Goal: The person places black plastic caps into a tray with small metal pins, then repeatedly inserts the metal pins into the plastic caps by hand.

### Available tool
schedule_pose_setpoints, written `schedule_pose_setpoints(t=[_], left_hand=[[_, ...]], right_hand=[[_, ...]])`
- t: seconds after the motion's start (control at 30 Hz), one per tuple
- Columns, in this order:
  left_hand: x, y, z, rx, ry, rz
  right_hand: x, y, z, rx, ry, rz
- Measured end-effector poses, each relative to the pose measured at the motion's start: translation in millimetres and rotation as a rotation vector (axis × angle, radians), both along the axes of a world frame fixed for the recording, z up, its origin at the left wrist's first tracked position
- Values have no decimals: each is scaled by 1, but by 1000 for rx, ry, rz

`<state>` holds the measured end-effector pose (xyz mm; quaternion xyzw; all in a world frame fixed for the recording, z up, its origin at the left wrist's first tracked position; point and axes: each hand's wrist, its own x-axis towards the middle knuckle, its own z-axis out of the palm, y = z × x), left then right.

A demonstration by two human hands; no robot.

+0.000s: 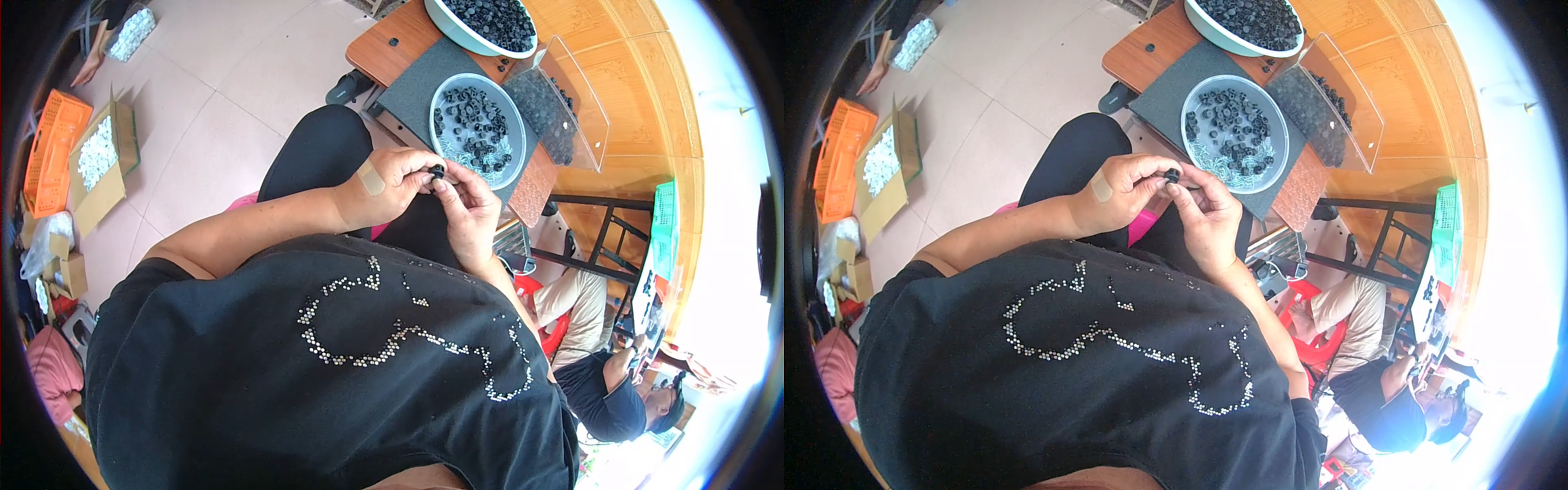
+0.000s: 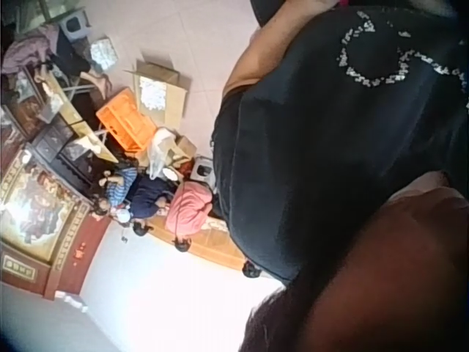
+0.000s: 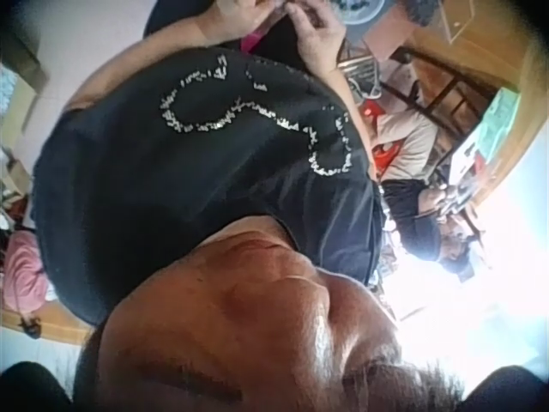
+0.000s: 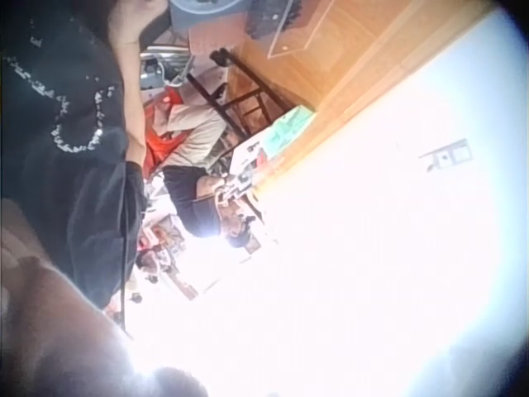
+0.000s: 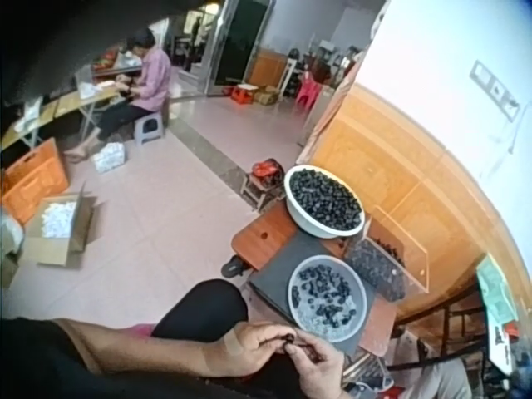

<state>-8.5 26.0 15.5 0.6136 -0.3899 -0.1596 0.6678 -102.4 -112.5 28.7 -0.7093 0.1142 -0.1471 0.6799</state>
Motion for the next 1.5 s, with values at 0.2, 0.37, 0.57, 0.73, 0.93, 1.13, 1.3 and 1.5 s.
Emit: schedule_pose_setpoints(t=[0.2,0.37,0.57,0.73,0.93,1.13,1.3,1.5], left_hand=[[-8,-1,1,-27,92,20],[-9,-1,5,-50,44,84],[-8,-1,7,-26,-49,104],[-12,-3,6,-92,98,55],[-7,-3,3,-47,-83,111],[-6,1,9,45,-109,35],[-12,1,3,90,70,14],[-11,-1,-10,213,290,-47]], right_hand=[[2,6,-3,167,-43,5],[4,5,-1,373,4,45],[5,6,0,557,-16,86],[6,14,2,627,-51,53],[4,13,-1,570,-65,52],[0,7,-2,330,-57,47],[1,5,-15,230,-41,58],[5,5,-19,500,197,71]])
